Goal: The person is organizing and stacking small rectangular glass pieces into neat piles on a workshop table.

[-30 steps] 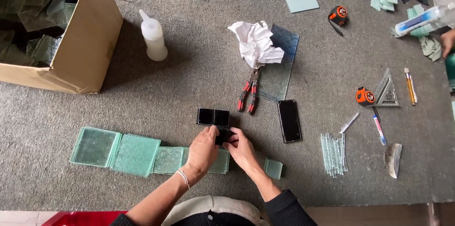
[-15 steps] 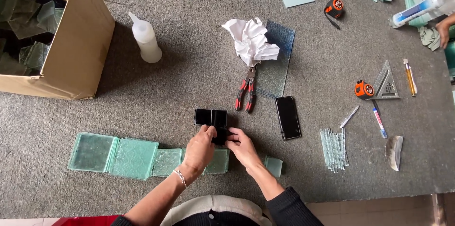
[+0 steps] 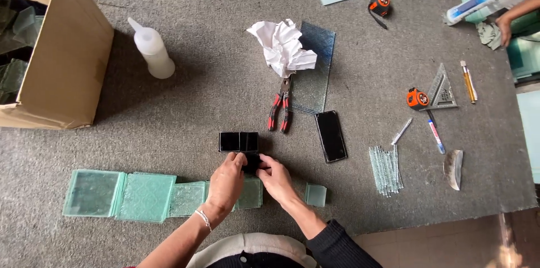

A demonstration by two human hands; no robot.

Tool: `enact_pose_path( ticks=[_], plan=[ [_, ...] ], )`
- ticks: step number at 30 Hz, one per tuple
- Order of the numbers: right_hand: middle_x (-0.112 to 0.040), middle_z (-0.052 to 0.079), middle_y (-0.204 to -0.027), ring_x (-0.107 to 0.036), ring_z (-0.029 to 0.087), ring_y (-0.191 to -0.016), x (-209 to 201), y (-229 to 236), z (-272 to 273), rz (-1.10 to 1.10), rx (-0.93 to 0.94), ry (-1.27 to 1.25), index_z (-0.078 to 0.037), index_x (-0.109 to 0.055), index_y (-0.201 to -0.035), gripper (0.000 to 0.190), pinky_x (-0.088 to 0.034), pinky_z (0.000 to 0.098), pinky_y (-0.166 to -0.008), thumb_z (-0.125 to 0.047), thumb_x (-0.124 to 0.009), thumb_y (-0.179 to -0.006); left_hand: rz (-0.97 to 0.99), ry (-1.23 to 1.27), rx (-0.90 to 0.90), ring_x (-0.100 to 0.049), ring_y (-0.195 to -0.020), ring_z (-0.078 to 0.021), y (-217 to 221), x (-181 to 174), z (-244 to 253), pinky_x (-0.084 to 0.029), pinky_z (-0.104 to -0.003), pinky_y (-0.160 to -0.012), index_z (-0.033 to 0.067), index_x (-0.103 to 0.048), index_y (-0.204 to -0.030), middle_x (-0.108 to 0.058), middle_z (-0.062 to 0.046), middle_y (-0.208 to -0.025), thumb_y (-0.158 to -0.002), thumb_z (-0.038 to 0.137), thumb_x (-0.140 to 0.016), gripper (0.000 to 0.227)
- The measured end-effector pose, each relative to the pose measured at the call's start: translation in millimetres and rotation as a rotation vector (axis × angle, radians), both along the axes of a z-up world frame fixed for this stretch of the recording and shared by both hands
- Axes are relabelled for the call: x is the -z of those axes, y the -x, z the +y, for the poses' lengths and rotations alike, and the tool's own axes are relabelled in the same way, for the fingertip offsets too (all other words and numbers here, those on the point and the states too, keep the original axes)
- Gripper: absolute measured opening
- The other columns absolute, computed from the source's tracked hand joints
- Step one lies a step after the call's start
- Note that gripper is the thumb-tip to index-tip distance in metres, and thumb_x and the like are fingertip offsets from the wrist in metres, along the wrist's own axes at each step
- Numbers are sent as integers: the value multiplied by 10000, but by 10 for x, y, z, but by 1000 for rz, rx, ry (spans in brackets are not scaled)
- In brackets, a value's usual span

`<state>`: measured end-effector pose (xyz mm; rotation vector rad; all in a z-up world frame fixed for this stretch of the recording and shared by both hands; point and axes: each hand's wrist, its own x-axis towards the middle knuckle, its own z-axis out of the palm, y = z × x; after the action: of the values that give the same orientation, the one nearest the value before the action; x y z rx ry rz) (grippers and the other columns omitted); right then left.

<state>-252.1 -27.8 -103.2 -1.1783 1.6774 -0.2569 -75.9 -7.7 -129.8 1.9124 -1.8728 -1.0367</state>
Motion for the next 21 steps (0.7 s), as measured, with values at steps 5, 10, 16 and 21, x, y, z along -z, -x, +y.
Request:
enact_pose_path(
  ticks=[5,10,16,21],
  plan=[
    [-758,142,-1344,-783,228,-1170,24,-24,12,-30,9,2,-149,-652,-1577,602,-653,346,-938,-205,-723,-982,-1,25,-24,-791,-934,-425,-13,112,64,-680,-523,-788,233,-578,-1156,-630,-66,-1101,-946,83,-704,288],
    [-767,157,-1371,-765,308,-1235,-58,224,33,-20,-60,101,-176,-645,-1578,561,-642,426,-1002,-239,-699,-1023,-32,27,-34,-800,-937,-392,-41,-3,62,-683,-509,-789,252,-588,-1182,-640,-47,-1111,-956,146,-715,280],
    [-459,3,-1698,-563,243,-1495,-623,1512,576,425,-188,210,-234,-344,-1719,783,-509,513,-1169,-266,-700,-1023,119,95,-131,-807,-798,-123,-334,-736,297,-732,-213,-704,77,-715,-1239,-785,-56,-1180,-1034,-10,-669,228],
    [-150,27,-1853,-188,275,-1688,-432,1741,866,655,-563,33,-241,-81,-1778,1069,-223,565,-1362,-254,-816,-1002,77,112,-228,-831,-945,-154,-565,-916,760,-700,-338,-726,172,-685,-1263,-790,-6,-1154,-1025,102,-690,248]
  ],
)
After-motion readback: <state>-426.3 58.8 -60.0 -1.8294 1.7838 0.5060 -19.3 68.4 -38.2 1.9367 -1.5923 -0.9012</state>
